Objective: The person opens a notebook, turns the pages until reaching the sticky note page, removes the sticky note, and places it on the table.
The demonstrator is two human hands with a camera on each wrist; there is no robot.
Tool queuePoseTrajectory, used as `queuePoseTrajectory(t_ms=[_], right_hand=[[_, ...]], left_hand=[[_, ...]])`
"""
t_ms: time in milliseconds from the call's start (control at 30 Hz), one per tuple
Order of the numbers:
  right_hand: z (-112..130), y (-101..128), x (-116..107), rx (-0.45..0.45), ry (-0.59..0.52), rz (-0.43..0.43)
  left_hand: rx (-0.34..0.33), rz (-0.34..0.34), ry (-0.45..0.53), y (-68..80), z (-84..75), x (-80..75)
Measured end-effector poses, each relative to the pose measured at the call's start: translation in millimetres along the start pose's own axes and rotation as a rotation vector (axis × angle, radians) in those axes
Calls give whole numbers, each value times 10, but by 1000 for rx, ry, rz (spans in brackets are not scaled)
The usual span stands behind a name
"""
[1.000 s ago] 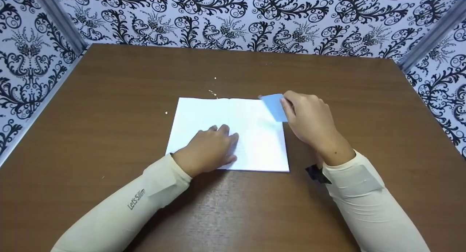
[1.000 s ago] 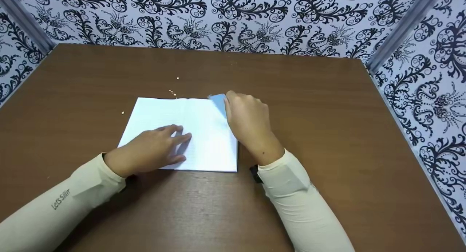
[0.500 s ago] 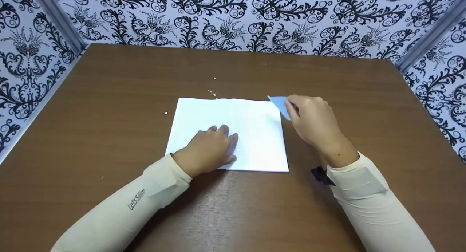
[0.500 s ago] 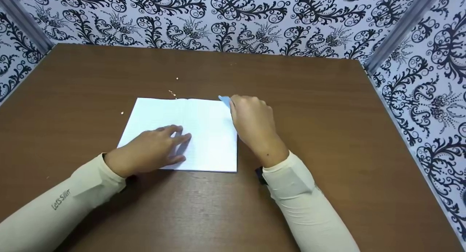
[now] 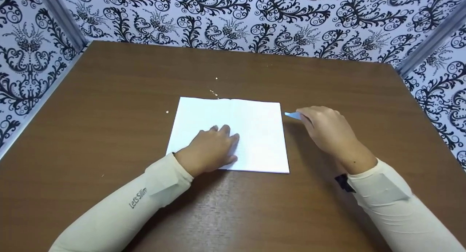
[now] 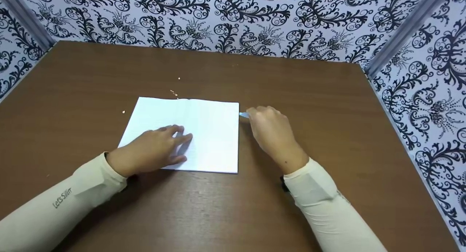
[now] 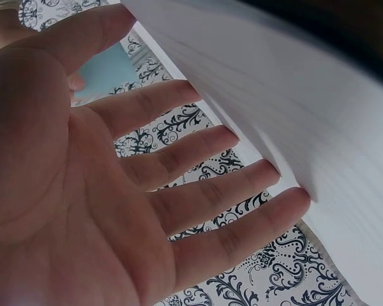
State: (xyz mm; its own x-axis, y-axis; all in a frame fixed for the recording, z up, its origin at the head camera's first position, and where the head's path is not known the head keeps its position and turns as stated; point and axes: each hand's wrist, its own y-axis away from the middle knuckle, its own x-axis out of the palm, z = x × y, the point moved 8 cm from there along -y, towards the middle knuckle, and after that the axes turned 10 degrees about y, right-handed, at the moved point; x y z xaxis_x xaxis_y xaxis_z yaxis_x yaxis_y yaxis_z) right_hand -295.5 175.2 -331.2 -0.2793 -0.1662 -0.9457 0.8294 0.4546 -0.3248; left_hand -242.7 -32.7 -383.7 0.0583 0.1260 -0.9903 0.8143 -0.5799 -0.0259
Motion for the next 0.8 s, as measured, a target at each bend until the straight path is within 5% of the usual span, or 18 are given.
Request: queuePoseTrajectory(t_ms=[800], right_hand=[[46,313,245,-90,84,107]], left_hand=[[-16,32,32,-3,21,28]])
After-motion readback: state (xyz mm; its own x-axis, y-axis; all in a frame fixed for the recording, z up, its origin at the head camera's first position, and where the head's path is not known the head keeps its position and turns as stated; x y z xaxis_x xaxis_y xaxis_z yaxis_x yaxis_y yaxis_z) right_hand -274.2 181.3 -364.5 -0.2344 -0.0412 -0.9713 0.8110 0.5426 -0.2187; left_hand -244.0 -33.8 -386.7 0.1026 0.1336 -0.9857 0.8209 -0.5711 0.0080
